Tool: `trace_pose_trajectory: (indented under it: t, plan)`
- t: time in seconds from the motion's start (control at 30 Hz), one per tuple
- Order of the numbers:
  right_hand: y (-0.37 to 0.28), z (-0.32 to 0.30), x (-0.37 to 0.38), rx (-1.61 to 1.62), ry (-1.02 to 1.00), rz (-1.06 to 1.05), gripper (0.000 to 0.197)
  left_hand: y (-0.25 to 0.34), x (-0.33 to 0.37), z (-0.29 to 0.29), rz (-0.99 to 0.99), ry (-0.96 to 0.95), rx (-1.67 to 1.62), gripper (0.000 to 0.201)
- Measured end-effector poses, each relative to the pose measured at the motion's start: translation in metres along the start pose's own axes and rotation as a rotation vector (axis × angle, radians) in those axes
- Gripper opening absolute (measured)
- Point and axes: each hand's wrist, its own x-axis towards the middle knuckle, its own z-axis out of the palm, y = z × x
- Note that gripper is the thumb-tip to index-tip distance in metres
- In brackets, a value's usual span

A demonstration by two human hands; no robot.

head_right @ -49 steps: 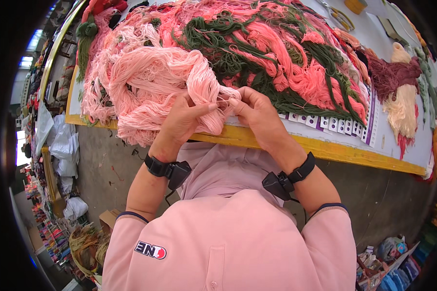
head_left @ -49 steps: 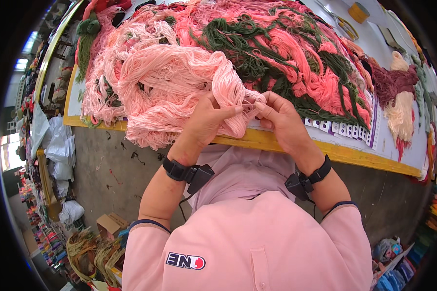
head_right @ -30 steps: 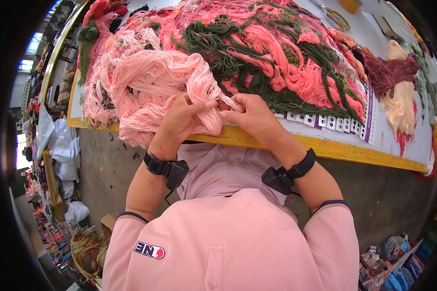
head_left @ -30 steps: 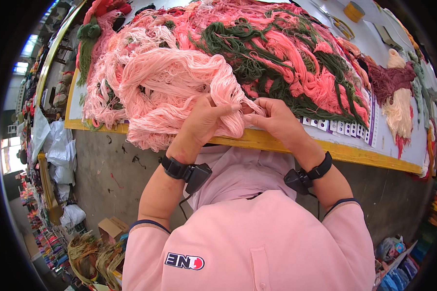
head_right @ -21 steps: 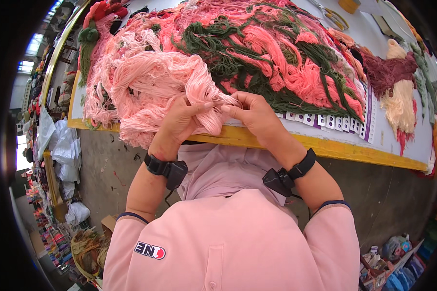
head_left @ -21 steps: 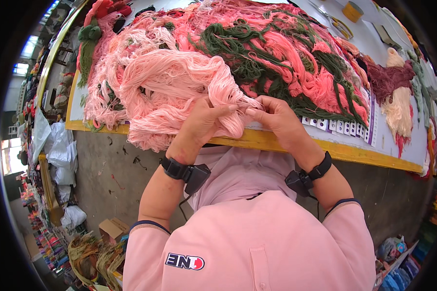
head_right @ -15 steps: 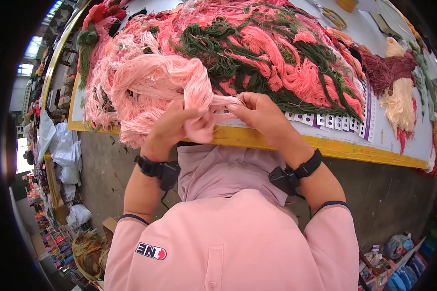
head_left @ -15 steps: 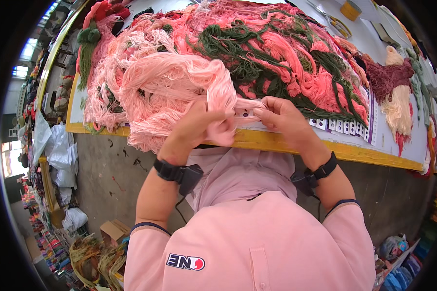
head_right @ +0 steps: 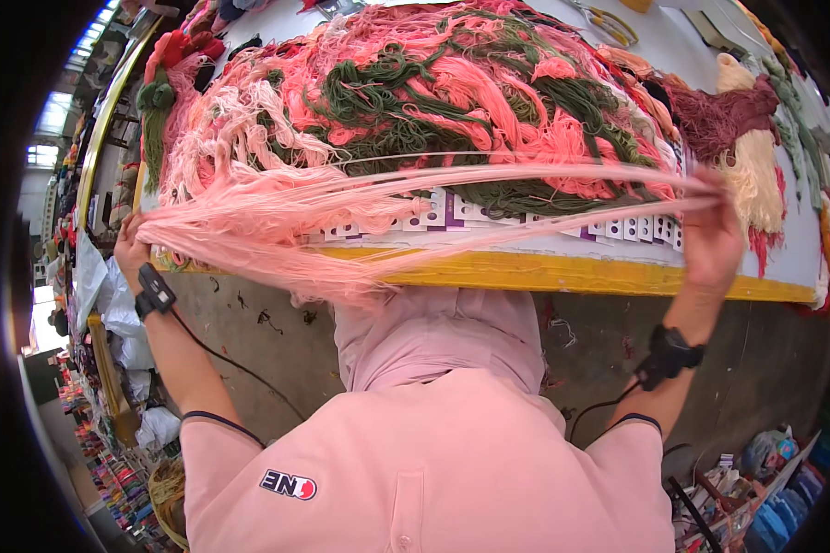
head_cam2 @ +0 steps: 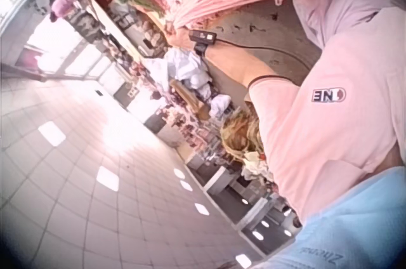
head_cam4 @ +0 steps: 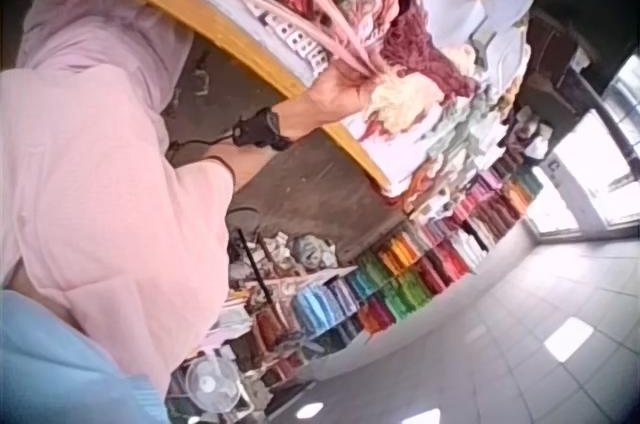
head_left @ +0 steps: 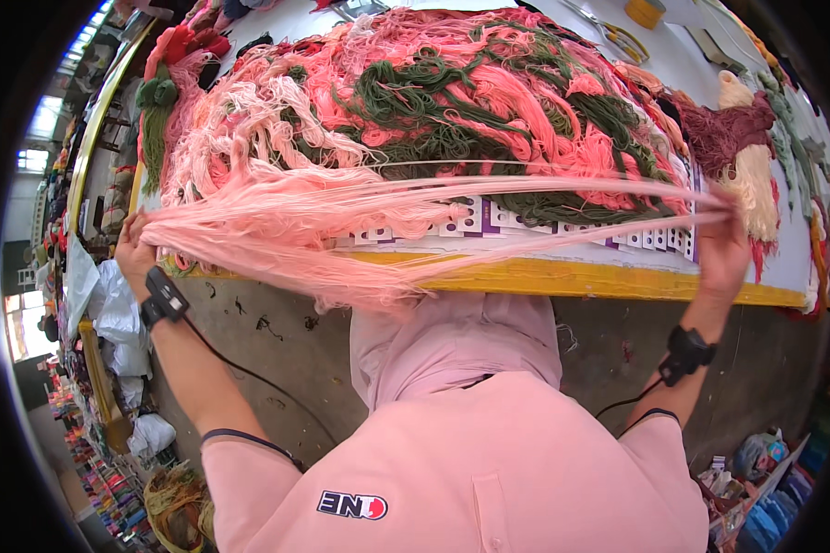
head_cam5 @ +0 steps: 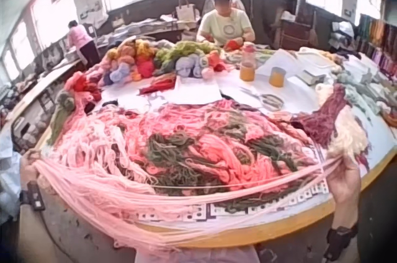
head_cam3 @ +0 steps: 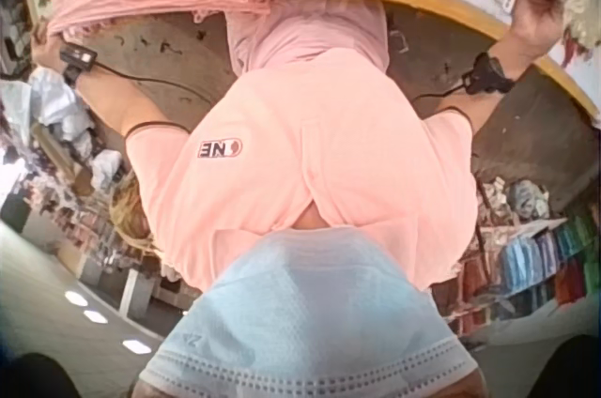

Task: The person separates strands of pink yarn from a pile of pink and green yarn, pulling and stretching them across the table. They then tie the pink yarn into a knot and place it back onto the pile.

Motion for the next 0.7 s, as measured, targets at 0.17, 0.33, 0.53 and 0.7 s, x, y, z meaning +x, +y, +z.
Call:
trace_pose_trajectory:
  t: [0.17,0.33,0.53,0.7]
  plan:
    - [-0.218,-0.13,0.028,-0.294,-0.43,0.141,0.02,0.112,0.061,-0.061,0.361,0.273,0.975,0.027]
    - [-0.304,-0.082,0.006,-1.319,0.059,-0.474,0.025,0.044,0.05,0.093,0.503,0.057,0.876,0.013]
    - [0.098,0.065,-0.003,-1.324,-0.728,-0.136,0.013,-0.098,-0.174,0.365,-0.29,-0.751,0.432,0.025]
    - [0.17,0.076,-0.019,-1.369,-0.845,0.134,0.016,-0.164,-0.239,0.427,-0.91,-0.745,0.488,0.024]
